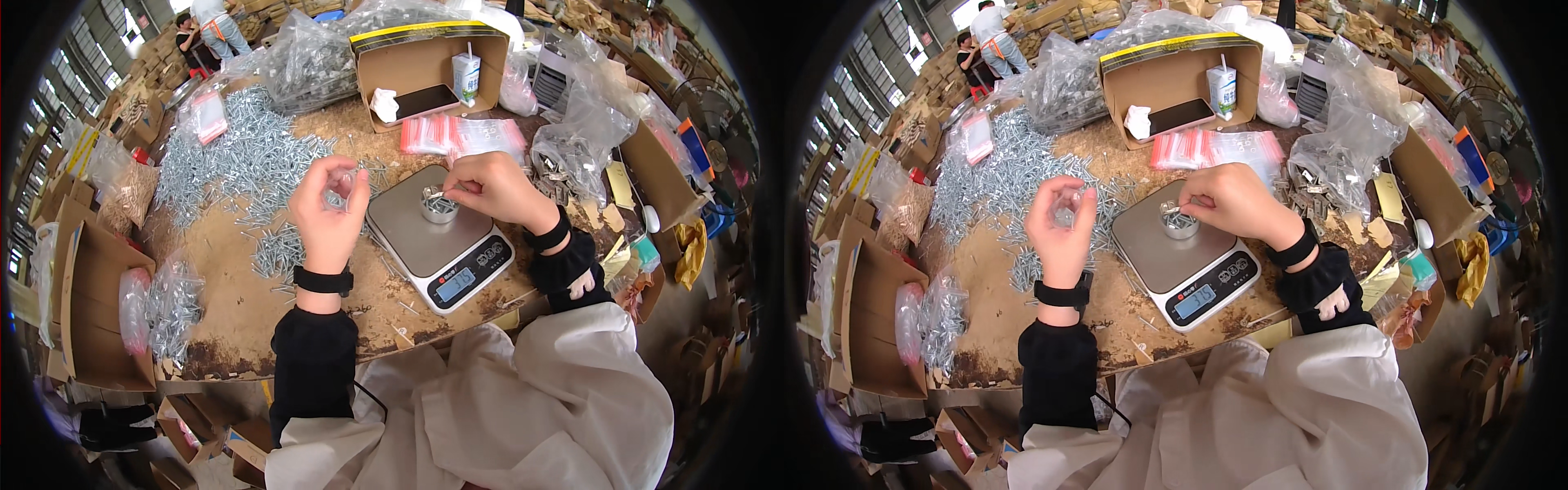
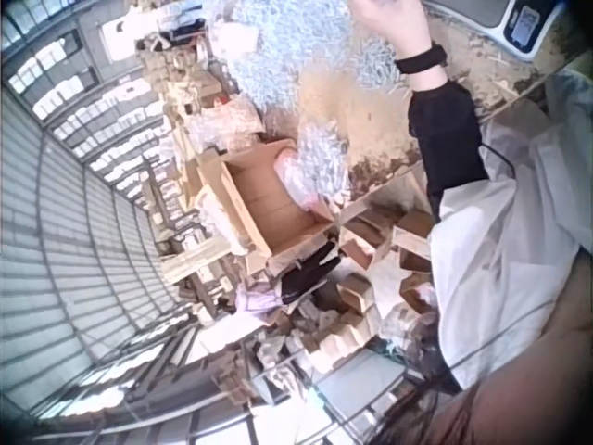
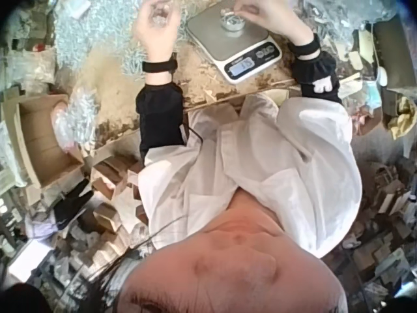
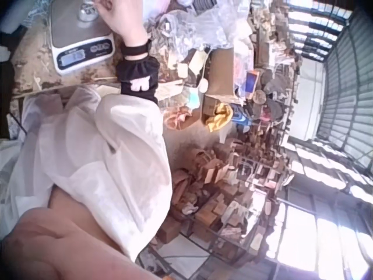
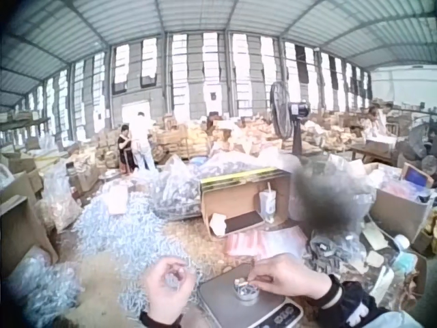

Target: The person repeatedly scoops metal screws from a large pile on a table, places them onto a digital scale, and then transfers them into small plastic bags. The process is repeated continuously throughout the clip, with the person handling the screws and bags by hand.

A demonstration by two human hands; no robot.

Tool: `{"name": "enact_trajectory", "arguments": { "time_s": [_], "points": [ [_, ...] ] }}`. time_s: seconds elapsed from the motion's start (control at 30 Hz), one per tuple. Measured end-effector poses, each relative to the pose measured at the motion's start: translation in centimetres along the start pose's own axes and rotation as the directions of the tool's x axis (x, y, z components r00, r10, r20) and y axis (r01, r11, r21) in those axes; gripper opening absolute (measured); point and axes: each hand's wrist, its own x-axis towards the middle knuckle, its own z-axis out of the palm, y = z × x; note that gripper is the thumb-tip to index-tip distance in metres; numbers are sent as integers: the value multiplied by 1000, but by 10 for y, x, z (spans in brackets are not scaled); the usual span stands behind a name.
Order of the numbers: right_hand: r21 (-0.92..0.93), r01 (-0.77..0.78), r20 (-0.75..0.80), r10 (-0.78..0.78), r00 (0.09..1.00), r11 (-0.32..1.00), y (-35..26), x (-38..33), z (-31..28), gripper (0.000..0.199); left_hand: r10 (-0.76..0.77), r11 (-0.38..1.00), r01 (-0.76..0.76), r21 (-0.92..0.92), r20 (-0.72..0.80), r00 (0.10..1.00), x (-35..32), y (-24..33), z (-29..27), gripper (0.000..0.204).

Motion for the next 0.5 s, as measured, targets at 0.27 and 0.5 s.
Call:
{"name": "enact_trajectory", "arguments": {
  "time_s": [0.27,0.5],
  "points": [
    [33,-77,-119,81,990,996,-1,-4,-2,8,31,998,-33,47,47,998,0,4,1,17],
    [-179,-206,-572,69,818,962,33,-13,-44,8,34,998,-37,50,47,998,0,1,2,17]
  ]
}}
